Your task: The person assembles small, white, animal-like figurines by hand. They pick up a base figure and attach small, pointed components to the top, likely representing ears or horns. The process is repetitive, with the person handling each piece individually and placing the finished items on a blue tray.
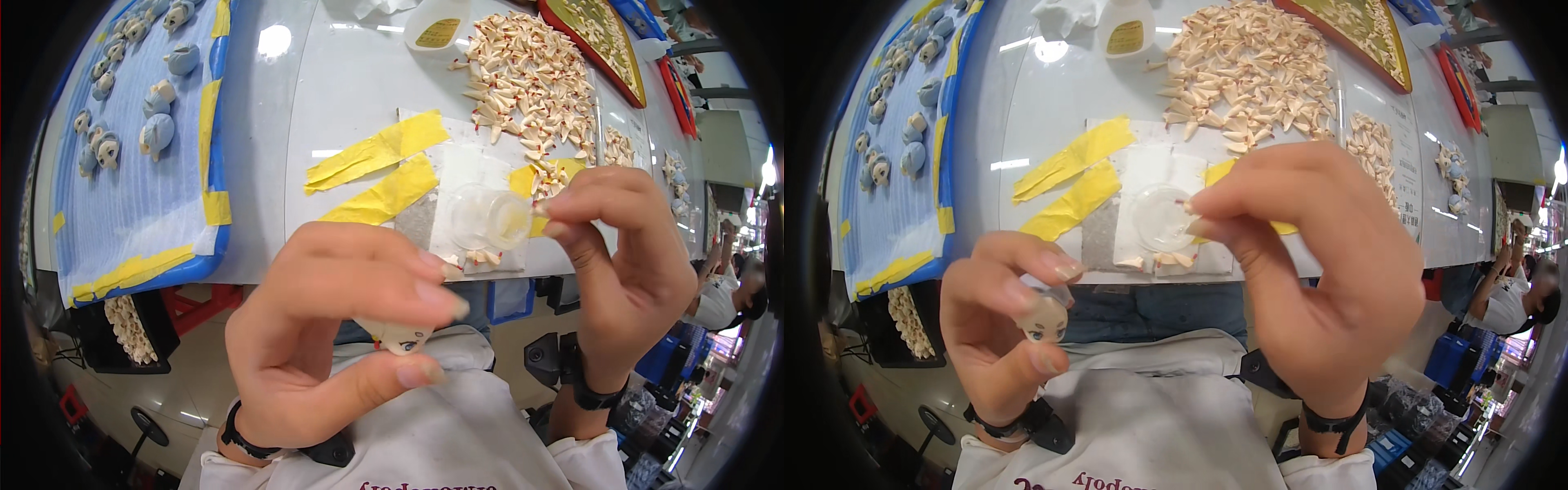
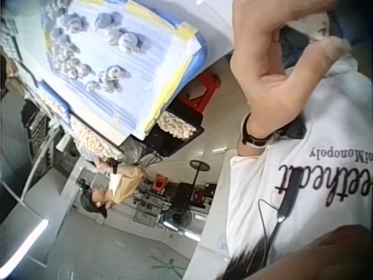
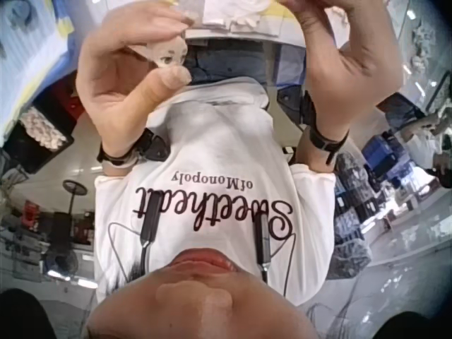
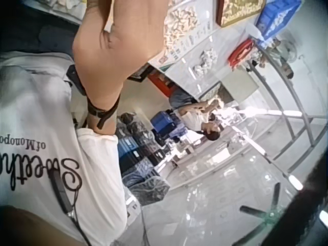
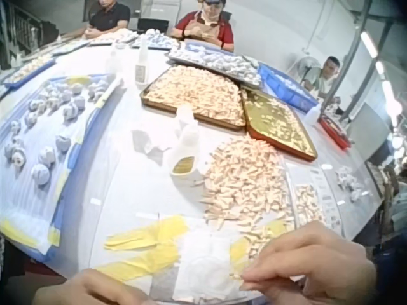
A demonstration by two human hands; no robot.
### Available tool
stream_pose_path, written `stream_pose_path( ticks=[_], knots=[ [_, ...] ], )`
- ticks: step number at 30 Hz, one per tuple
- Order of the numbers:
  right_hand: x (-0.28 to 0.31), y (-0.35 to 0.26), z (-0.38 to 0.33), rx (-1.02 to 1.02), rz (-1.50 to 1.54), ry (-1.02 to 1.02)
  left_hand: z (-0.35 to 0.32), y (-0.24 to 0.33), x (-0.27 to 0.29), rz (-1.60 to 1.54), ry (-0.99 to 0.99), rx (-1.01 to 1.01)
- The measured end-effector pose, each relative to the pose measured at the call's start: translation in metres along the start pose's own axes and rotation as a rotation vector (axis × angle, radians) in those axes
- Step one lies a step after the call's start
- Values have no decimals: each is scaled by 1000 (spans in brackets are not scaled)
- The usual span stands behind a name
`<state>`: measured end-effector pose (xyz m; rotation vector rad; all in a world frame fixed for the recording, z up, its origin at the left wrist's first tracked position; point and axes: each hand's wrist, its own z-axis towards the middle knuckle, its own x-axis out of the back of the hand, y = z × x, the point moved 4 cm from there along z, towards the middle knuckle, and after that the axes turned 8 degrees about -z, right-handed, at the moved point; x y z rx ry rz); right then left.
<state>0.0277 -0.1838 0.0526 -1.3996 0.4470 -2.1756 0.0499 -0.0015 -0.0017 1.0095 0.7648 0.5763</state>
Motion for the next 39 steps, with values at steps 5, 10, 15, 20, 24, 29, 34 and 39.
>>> stream_pose_path(
  ticks=[5,10,15,20,24,29,34,39],
  knots=[
    [0,-15,4,152,-265,-20,-1,0,-2,-60,-57,-22],
    [3,-16,5,187,-230,-44,-2,4,-17,-308,157,207],
    [7,-22,-8,86,154,-47,-4,2,-20,-373,239,207],
    [0,-29,-20,88,248,-83,-4,2,-25,-288,288,156],
    [-10,-33,-23,73,244,5,-7,3,-24,-258,276,174],
    [-1,-48,-12,206,-17,-131,-13,1,-18,-161,232,129],
    [-4,-40,-21,189,61,-73,-12,1,-16,-101,187,120],
    [-4,-23,-24,38,399,-164,-4,8,-16,193,132,-167]
  ],
)
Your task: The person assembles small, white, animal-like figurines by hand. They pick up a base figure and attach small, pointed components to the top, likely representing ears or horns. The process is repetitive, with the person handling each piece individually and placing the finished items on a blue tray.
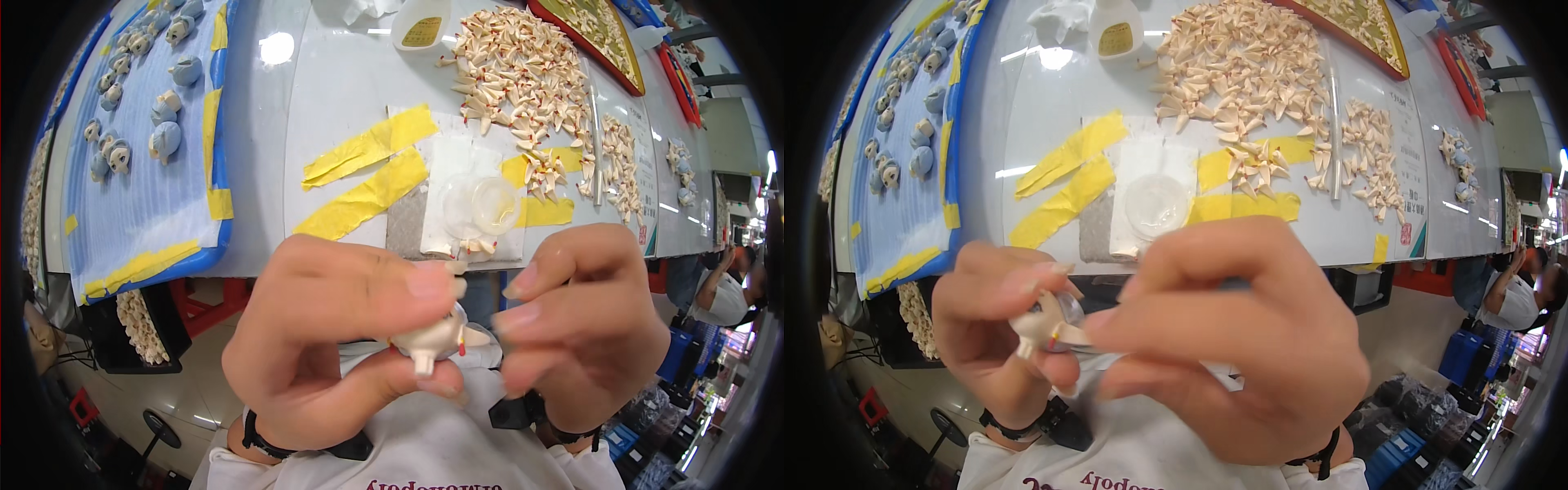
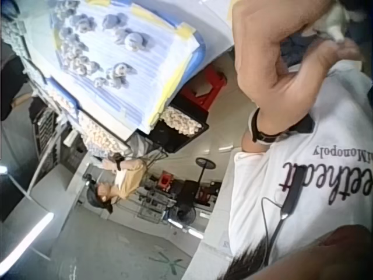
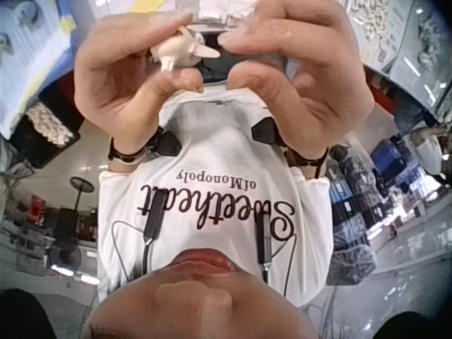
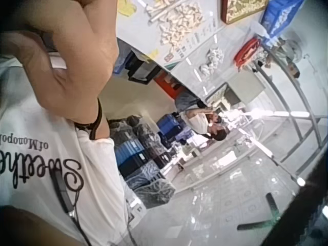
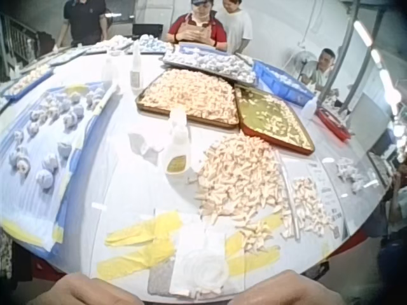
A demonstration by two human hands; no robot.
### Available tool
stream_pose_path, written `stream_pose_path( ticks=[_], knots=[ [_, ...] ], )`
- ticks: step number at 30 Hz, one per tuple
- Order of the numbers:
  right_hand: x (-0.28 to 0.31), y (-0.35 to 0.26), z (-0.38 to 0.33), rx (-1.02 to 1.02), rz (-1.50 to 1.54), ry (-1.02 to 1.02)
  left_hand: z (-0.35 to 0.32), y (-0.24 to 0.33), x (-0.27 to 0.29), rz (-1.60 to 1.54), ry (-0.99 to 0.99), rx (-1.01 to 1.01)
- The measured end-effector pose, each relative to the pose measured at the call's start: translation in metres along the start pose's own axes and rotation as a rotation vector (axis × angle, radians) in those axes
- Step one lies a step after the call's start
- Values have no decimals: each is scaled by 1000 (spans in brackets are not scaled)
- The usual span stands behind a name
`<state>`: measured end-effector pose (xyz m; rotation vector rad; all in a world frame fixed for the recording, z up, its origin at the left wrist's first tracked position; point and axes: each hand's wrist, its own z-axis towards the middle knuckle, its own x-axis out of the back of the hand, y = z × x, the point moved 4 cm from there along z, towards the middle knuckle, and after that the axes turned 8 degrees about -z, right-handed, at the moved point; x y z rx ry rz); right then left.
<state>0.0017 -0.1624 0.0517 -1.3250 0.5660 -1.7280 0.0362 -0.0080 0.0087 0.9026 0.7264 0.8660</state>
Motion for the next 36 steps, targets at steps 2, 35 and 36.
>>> stream_pose_path(
  ticks=[2,35,36],
  knots=[
    [2,5,-3,-134,194,-89,3,7,-2,132,-46,-88],
    [-16,20,-24,-291,555,134,-3,9,-4,33,92,232],
    [-17,21,-24,-287,564,127,0,9,-7,72,24,168]
  ],
)
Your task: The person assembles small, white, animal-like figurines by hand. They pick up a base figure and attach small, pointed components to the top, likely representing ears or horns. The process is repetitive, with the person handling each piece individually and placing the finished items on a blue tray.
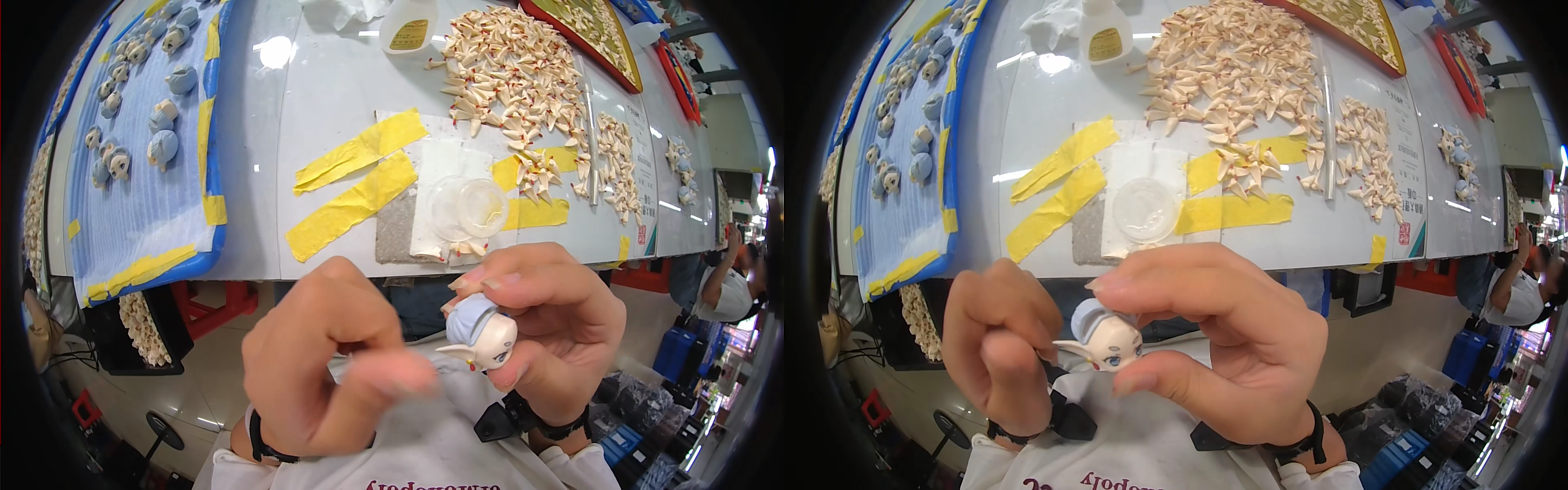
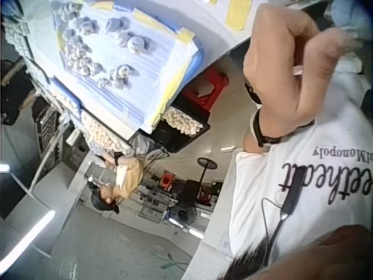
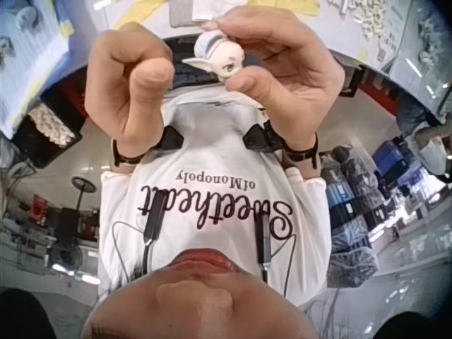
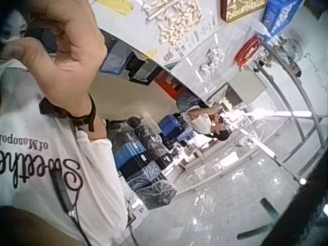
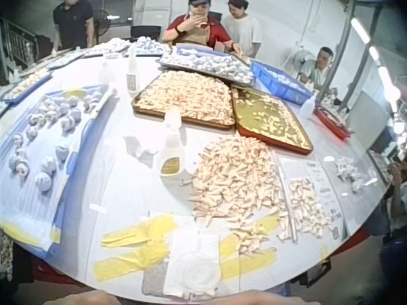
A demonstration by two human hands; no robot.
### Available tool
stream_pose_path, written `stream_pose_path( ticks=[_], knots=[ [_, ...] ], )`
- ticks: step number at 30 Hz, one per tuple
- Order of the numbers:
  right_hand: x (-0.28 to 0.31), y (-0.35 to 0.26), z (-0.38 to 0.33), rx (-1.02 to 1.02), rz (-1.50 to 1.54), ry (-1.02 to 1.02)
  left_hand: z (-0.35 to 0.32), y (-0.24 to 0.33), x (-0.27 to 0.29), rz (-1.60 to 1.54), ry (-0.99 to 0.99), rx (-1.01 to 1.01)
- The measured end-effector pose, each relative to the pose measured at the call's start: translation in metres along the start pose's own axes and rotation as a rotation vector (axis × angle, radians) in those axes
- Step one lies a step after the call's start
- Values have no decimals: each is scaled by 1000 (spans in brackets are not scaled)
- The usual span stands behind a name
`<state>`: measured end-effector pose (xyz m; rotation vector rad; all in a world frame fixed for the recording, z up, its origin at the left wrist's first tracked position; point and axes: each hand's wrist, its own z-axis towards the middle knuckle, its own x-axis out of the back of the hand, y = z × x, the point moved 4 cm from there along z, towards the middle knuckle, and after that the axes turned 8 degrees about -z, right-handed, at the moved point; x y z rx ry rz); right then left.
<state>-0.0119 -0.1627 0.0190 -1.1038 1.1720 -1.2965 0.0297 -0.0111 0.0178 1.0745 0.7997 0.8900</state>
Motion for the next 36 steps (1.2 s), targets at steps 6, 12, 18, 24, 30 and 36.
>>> stream_pose_path(
  ticks=[6,12,18,24,30,36],
  knots=[
    [4,-4,-1,52,-127,-87,7,13,-12,277,-178,-11],
    [5,1,-4,-14,-46,-53,6,10,-15,231,-91,11],
    [4,-1,-5,-32,-52,-63,5,10,-17,288,-126,-70],
    [28,-6,-5,108,-195,99,6,11,5,307,223,-27],
    [179,-45,-7,-35,-690,660,5,28,76,465,532,52],
    [275,-26,-14,-143,-941,839,19,27,111,641,522,-129]
  ],
)
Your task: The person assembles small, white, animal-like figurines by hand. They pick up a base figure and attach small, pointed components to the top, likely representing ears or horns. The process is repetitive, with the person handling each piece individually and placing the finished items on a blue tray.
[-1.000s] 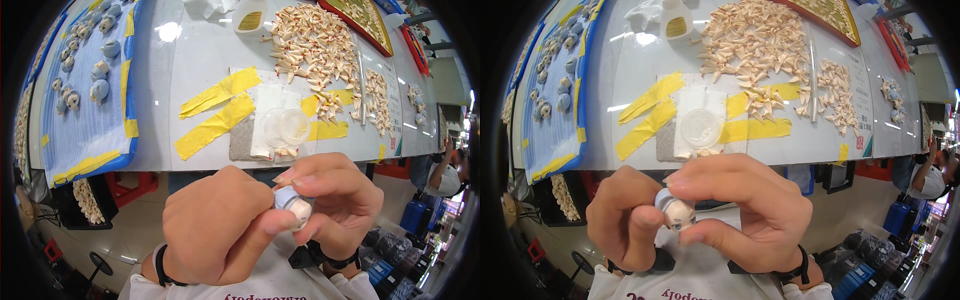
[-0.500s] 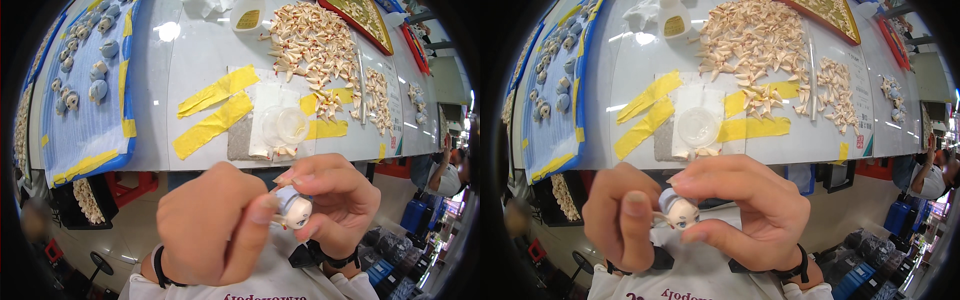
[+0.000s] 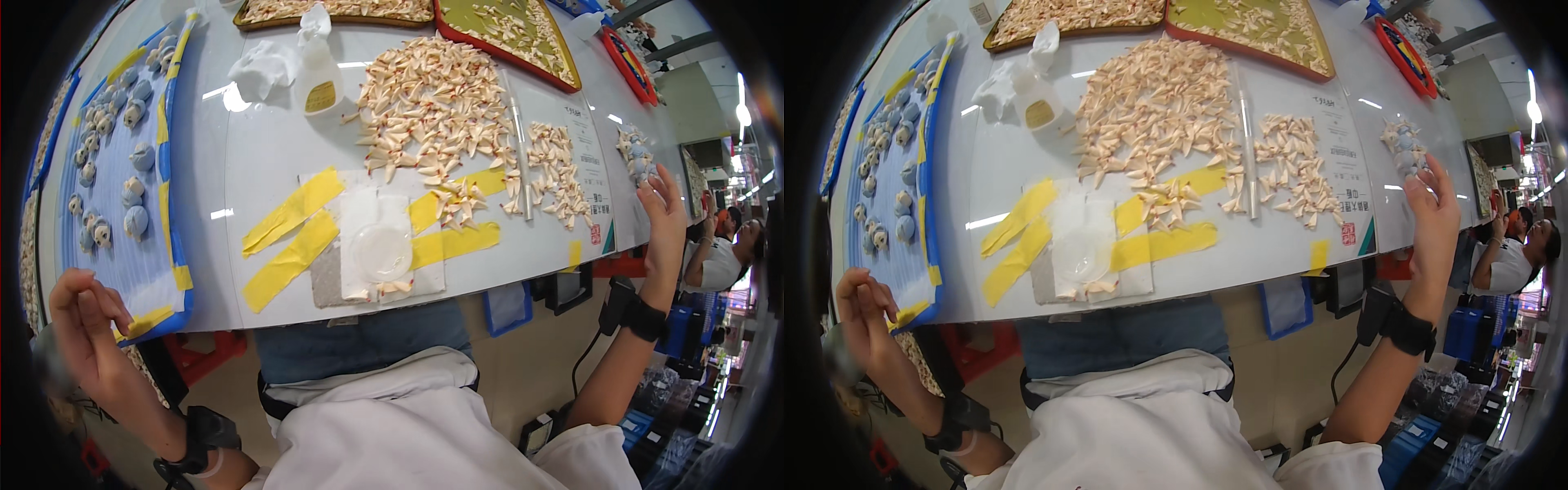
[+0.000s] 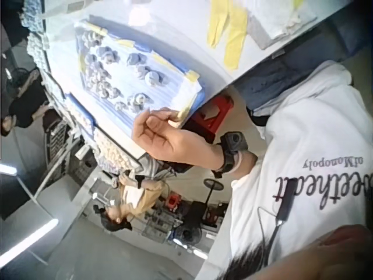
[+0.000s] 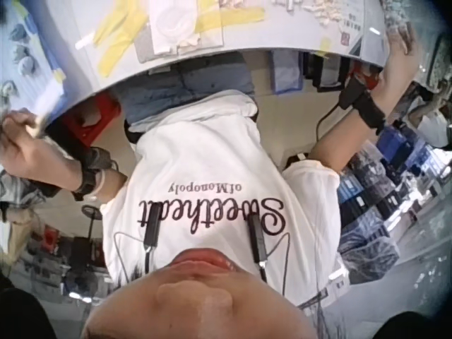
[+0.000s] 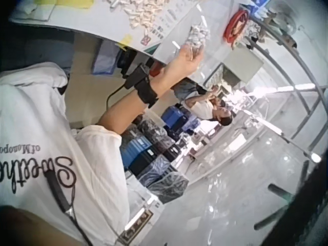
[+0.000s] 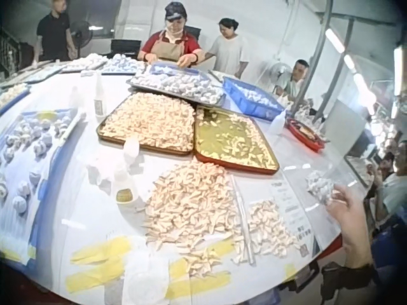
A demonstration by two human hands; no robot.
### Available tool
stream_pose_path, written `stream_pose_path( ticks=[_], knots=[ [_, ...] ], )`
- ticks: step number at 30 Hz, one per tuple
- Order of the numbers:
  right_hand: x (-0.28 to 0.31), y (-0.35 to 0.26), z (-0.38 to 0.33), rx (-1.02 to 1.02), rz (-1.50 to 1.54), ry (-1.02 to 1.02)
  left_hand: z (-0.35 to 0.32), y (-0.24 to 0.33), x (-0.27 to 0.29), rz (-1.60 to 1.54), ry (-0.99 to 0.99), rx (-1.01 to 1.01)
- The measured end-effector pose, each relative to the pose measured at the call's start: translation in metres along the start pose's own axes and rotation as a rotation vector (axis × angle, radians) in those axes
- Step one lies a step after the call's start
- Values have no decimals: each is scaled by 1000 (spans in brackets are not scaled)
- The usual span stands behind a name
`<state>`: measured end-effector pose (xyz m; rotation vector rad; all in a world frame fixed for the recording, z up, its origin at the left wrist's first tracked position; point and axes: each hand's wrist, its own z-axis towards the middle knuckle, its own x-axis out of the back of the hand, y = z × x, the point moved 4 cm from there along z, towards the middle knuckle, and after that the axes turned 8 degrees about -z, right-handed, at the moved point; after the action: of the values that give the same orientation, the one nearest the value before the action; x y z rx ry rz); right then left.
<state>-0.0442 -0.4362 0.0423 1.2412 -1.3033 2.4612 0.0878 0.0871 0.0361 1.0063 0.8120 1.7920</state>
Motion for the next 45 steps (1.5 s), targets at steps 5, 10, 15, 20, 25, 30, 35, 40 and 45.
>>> stream_pose_path(
  ticks=[5,10,15,20,25,30,35,40,45],
  knots=[
    [-2,-13,-6,-47,-13,-43,16,-12,20,72,14,135],
    [-39,-59,-29,-68,242,-290,30,-30,30,-18,-86,248],
    [-76,-94,-25,177,-94,-351,34,-12,-16,352,-391,-85],
    [-92,-107,-26,302,-222,-478,22,7,-42,489,-560,-138],
    [-84,-111,-28,391,-279,-397,27,-4,-24,572,-486,-120],
    [-63,-113,-37,190,34,-355,33,-13,-10,450,-369,62],
    [-46,-120,-67,19,496,-492,31,-12,-4,369,-320,13],
    [-63,-122,-112,-152,1174,-838,18,-6,6,290,-255,52],
    [-80,-129,-140,-280,1457,-994,-7,14,3,109,-266,24]
  ],
)
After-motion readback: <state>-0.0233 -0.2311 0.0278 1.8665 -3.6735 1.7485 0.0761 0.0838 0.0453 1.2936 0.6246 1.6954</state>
